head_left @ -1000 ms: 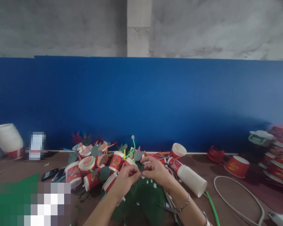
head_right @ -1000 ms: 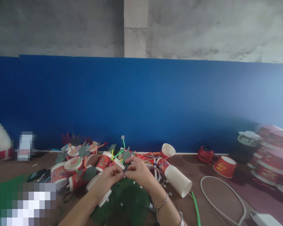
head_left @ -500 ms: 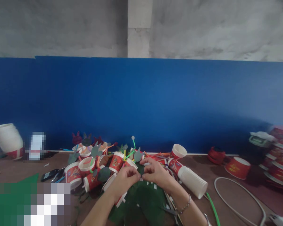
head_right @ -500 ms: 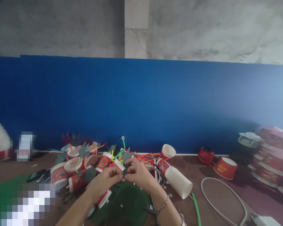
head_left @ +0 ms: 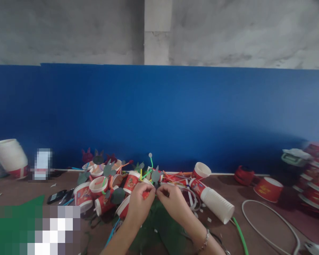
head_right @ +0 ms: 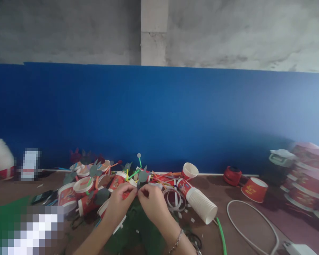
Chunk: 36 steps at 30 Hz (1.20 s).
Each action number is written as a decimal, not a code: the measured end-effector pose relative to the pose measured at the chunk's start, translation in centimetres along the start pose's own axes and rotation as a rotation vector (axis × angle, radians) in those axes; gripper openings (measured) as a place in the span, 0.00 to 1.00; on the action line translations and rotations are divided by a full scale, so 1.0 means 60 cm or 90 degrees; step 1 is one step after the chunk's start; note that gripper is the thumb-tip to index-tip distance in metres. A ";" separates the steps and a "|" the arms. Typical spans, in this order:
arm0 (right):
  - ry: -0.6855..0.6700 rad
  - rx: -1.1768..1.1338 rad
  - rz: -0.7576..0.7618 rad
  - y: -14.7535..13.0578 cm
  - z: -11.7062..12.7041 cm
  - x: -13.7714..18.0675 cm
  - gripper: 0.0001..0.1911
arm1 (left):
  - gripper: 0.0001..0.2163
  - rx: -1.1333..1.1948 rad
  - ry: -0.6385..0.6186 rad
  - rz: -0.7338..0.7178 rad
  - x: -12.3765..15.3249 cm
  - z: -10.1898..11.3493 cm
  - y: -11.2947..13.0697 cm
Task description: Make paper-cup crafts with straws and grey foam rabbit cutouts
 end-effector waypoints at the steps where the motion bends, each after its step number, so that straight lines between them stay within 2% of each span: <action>1: -0.003 -0.002 -0.004 0.002 -0.002 -0.001 0.10 | 0.07 -0.004 0.000 -0.002 0.001 -0.001 0.000; 22: -0.022 -0.022 -0.006 0.008 -0.004 -0.003 0.10 | 0.09 -0.037 0.047 -0.078 0.009 -0.007 0.006; 29: -0.008 -0.038 -0.018 0.006 -0.003 -0.001 0.10 | 0.09 -0.027 0.039 -0.061 0.011 -0.007 0.009; 36: -0.023 -0.101 -0.020 -0.003 0.006 0.000 0.08 | 0.09 0.046 0.006 0.004 0.006 -0.008 -0.005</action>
Point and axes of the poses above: each hand's wrist, its own x-axis away from the middle knuckle, its own z-axis out of the back of the hand, y = z × x, the point moved 6 cm from there along -x, towards the middle knuckle, and after that the axes turned 6 degrees about x, right-handed, at the moved point
